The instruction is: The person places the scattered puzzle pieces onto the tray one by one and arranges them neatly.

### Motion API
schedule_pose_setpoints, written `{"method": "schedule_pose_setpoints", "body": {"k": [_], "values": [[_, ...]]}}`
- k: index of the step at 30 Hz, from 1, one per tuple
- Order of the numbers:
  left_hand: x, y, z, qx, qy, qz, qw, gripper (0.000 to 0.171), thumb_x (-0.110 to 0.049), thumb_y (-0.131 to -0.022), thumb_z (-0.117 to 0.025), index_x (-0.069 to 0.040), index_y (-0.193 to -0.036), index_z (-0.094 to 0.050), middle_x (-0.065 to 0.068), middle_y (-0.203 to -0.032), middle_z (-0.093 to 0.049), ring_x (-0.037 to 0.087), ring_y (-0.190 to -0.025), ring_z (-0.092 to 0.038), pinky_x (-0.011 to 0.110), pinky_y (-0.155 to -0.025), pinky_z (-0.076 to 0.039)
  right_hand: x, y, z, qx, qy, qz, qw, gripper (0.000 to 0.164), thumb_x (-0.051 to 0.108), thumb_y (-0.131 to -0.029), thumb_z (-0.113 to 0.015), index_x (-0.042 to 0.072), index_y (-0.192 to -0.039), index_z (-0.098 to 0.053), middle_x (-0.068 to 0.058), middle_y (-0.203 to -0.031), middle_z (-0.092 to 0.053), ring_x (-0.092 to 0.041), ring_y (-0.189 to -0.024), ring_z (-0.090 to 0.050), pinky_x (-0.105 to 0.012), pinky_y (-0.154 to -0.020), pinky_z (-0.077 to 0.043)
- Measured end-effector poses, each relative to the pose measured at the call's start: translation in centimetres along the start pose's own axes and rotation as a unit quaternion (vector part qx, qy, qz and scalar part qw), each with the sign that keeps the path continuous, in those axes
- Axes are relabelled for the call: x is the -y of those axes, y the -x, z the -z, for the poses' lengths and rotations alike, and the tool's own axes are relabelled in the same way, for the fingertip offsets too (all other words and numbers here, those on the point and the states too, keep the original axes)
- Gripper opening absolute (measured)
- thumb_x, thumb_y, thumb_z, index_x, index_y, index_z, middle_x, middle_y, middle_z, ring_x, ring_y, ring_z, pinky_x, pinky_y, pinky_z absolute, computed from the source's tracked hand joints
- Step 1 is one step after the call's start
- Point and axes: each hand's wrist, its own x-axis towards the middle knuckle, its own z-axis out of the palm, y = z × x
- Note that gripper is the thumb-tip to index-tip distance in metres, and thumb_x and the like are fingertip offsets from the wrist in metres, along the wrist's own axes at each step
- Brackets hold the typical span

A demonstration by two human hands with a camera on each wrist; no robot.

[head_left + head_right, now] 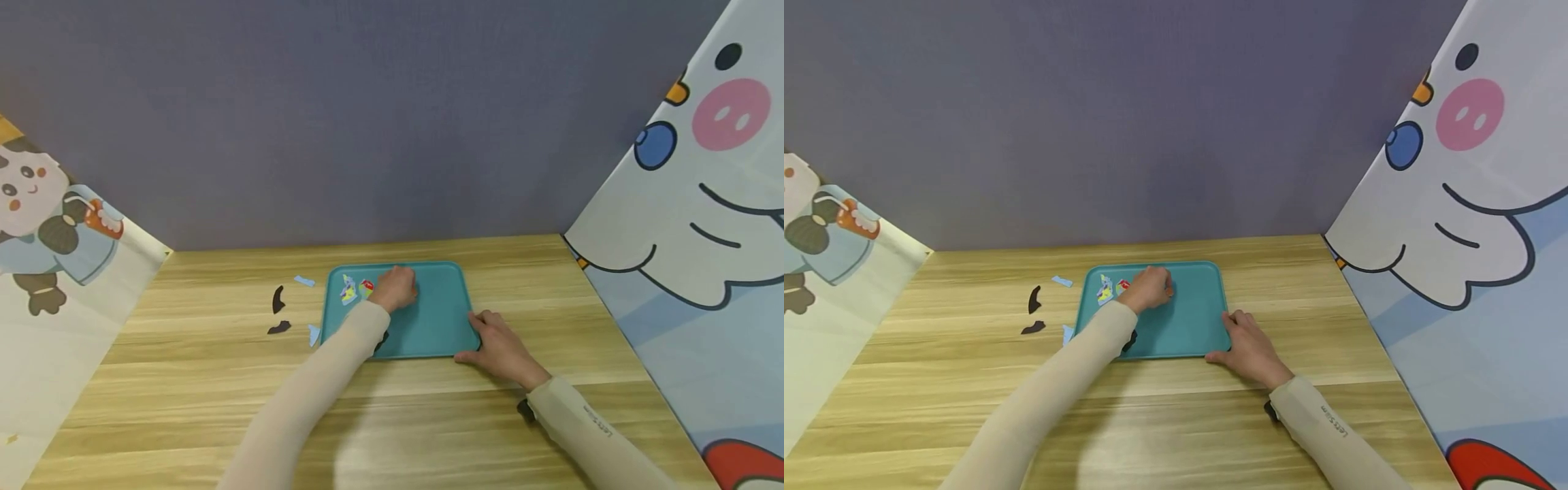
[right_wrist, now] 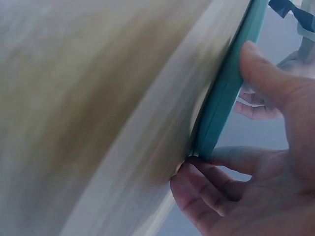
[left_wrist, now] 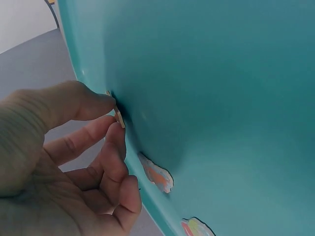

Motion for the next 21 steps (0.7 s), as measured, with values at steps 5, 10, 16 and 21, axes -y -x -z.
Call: {"method": "schedule_pose_setpoints", "body": {"k": [5, 10, 16, 21], "values": [[0.2, -0.1, -0.1, -0.003, -0.002, 0.002, 1.0000, 0.006, -0.008, -0.083, -0.064, -0.010, -0.077, -0.065, 0.000, -0.077, -0.061, 0.020, -0.072, -0.055, 0.052, -0.084, -0.043, 0.2, -0.1, 0.0, 0.004, -0.002, -0.002, 1.000, 0.090, 0.042, -0.073, -0.079, -0.012, -0.135, -0.042, -0.020, -0.117, -0.049, -0.032, -0.105, -0.047, -0.045, -0.087, -0.043], [0.5, -0.1, 0.0, -0.005, 0.012, -0.001, 0.9999, 0.011, -0.009, -0.084, -0.064, -0.009, -0.073, -0.060, 0.000, -0.069, -0.056, 0.018, -0.064, -0.050, 0.042, -0.072, -0.046, 0.3, -0.2, 0.0, 0.006, 0.000, -0.002, 1.000, 0.091, 0.043, -0.073, -0.079, -0.012, -0.135, -0.042, -0.019, -0.116, -0.049, -0.031, -0.103, -0.047, -0.044, -0.086, -0.043], [0.8, 0.4, 0.6, -0.008, 0.026, -0.011, 0.9996, 0.013, -0.018, -0.087, -0.066, -0.006, -0.083, -0.063, 0.004, -0.078, -0.061, 0.016, -0.064, -0.050, 0.030, -0.060, -0.045, 0.2, -0.2, 0.0, 0.009, 0.002, -0.004, 1.000, 0.091, 0.043, -0.073, -0.079, -0.012, -0.135, -0.042, -0.018, -0.114, -0.049, -0.030, -0.101, -0.048, -0.043, -0.084, -0.044], [1.2, 1.1, 1.6, -0.002, 0.058, 0.009, 0.9983, 0.028, -0.023, -0.086, -0.069, -0.004, -0.107, -0.065, 0.007, -0.107, -0.063, 0.020, -0.083, -0.056, 0.034, -0.073, -0.048, 0.0, -0.1, 0.0, 0.011, 0.003, -0.011, 1.000, 0.092, 0.045, -0.073, -0.078, -0.011, -0.136, -0.041, -0.018, -0.116, -0.049, -0.030, -0.104, -0.047, -0.044, -0.085, -0.044]]}}
